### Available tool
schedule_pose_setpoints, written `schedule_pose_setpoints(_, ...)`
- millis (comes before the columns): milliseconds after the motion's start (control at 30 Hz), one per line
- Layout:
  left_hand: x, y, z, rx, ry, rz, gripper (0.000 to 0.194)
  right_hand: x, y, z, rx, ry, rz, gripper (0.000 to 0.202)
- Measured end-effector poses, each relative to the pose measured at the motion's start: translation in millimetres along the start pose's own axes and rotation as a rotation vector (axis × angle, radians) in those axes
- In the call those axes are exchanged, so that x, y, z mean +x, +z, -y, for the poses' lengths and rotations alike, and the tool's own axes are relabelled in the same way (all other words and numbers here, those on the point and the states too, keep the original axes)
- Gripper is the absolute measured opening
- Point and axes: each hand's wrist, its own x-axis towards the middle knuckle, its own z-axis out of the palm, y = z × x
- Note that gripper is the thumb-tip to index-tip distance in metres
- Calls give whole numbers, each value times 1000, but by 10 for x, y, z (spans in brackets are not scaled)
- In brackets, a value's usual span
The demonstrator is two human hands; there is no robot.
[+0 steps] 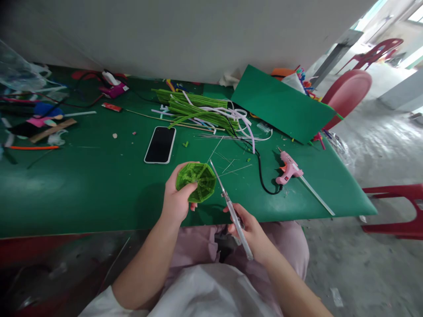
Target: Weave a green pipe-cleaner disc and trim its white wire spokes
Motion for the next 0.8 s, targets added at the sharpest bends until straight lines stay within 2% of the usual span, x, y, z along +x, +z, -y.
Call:
schedule_pose_setpoints(167,2,40,25,-37,-29,3,41,13,-1,12,7,-45,-20,61)
schedule_pose_setpoints(567,-22,82,-14,-7,-17,8,42,1,-2,-24,54,-42,-13,58)
schedule_pose_setpoints(800,-27,82,-23,-16,-19,26,41,2,12,-2,30,-9,-8,66)
